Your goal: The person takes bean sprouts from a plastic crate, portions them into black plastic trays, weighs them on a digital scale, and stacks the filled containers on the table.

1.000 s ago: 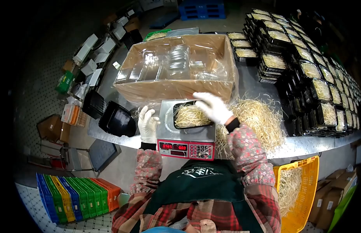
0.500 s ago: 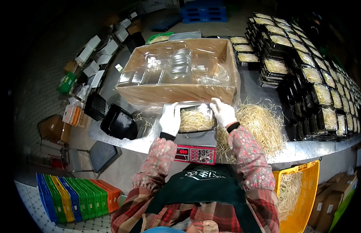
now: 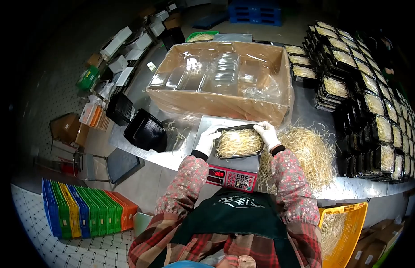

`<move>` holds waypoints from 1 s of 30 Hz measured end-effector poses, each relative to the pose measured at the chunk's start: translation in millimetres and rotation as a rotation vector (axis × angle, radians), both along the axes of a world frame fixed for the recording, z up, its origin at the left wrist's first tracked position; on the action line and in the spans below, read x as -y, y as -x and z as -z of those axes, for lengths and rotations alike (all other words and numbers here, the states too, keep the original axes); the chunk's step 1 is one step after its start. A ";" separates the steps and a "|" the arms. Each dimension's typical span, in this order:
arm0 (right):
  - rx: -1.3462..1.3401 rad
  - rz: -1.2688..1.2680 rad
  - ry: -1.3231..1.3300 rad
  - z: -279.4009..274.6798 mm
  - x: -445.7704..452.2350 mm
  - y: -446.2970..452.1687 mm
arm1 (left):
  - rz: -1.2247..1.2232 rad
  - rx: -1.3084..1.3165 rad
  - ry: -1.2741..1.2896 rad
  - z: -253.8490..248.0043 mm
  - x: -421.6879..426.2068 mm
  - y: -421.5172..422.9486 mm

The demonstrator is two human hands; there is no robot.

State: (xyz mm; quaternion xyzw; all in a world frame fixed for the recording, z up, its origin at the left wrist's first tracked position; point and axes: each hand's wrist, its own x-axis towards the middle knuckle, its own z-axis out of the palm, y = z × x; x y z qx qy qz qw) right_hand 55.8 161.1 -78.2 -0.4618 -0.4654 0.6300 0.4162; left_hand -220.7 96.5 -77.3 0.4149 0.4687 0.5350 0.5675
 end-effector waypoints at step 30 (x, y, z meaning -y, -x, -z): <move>0.093 -0.269 -0.054 -92.1 81.6 -85.7 | 0.104 0.227 0.231 -85.1 72.5 -31.0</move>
